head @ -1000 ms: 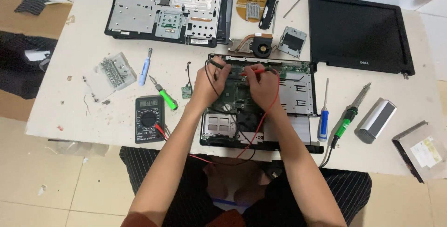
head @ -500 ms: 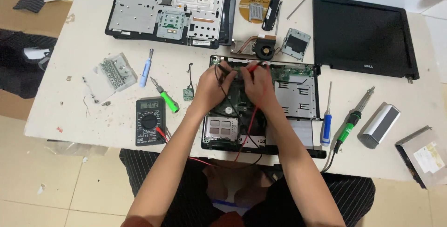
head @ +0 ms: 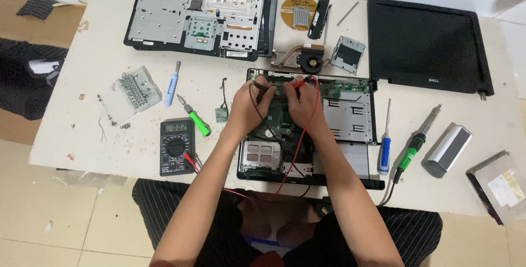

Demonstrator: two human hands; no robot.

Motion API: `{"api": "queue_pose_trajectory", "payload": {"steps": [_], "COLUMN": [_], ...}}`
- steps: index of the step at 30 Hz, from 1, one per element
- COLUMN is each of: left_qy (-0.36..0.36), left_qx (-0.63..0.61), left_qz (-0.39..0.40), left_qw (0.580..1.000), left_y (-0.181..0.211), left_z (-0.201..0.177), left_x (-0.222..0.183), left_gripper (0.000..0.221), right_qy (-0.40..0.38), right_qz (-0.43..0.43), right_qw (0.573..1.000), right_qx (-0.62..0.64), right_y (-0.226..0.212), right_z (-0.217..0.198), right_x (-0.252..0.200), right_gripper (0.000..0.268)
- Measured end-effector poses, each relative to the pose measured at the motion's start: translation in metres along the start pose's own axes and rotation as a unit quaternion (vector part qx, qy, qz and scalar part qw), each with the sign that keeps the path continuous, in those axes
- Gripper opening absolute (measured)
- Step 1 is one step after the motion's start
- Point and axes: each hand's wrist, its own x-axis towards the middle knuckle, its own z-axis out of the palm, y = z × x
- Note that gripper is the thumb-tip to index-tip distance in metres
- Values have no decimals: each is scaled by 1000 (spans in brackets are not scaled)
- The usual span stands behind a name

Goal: Diagnosing a laptop motherboard using a digital multimeter to check electrical components

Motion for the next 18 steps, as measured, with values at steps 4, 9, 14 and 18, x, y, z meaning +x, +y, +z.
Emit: {"api": "queue_pose_trajectory", "payload": {"steps": [4, 9, 14, 18], "left_qy": [-4, -1, -4, 0], "left_qx": [-15, -8, 2, 9], "left_qz": [-12, -7, 4, -22], "left_qw": [1000, 1000, 1000, 1000], "left_y": [1, -7, -10, -7], "left_z": [-1, 3, 7, 4], "left_x": [-1, -2, -2, -4], "left_gripper": [10, 9, 10, 7], "right_qy": [1, 10, 29, 16], "right_qz": [9, 15, -17, -15], "right_qw": [1000, 1000, 999, 1000], "right_qx": [19, 15, 4, 4], "right_y": [-6, 5, -8, -9], "right_z": [-2, 3, -3, -1], "right_x": [2, -1, 2, 1], "right_gripper": [28, 26, 26, 27]}}
